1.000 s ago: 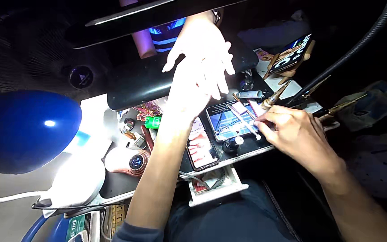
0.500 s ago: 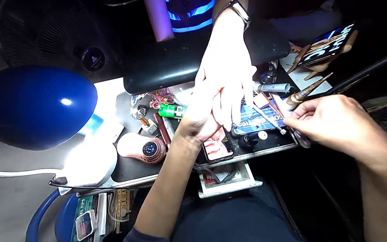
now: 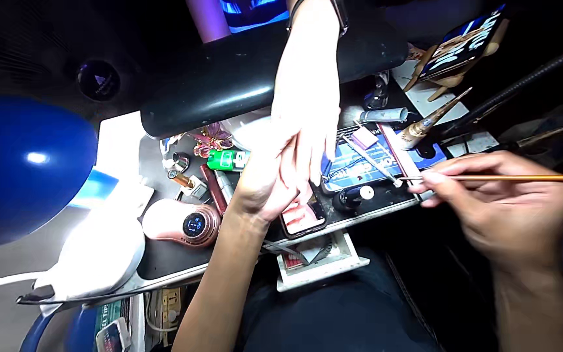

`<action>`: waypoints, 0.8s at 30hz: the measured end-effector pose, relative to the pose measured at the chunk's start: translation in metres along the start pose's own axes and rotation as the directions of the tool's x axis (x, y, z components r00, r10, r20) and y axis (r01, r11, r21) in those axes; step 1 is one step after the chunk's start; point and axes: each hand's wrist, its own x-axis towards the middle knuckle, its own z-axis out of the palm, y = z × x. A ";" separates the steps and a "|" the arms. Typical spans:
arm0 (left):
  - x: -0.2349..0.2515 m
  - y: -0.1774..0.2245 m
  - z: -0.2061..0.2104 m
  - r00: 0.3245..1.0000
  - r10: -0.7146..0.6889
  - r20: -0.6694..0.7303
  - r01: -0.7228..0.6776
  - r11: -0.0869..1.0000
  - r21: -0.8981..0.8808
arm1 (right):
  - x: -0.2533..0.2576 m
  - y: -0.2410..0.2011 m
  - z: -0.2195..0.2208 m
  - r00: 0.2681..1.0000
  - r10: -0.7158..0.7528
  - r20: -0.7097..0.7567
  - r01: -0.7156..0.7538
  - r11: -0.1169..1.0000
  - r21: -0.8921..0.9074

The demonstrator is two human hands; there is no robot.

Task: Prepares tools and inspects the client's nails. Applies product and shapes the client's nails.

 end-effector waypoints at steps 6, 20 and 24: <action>0.001 0.001 0.002 1.000 -0.004 -0.011 0.003 0.990 -0.138 | 0.000 0.021 0.017 0.998 0.059 -0.020 -0.059 0.998 -0.021; 0.001 -0.001 0.005 0.998 0.020 -0.064 -0.034 0.975 -0.219 | 0.012 0.026 0.030 0.994 0.106 -0.041 -0.110 0.985 -0.130; 0.000 -0.002 0.004 0.996 0.015 -0.083 -0.032 0.976 -0.217 | 0.013 0.027 0.029 0.992 0.121 -0.037 -0.126 0.980 -0.156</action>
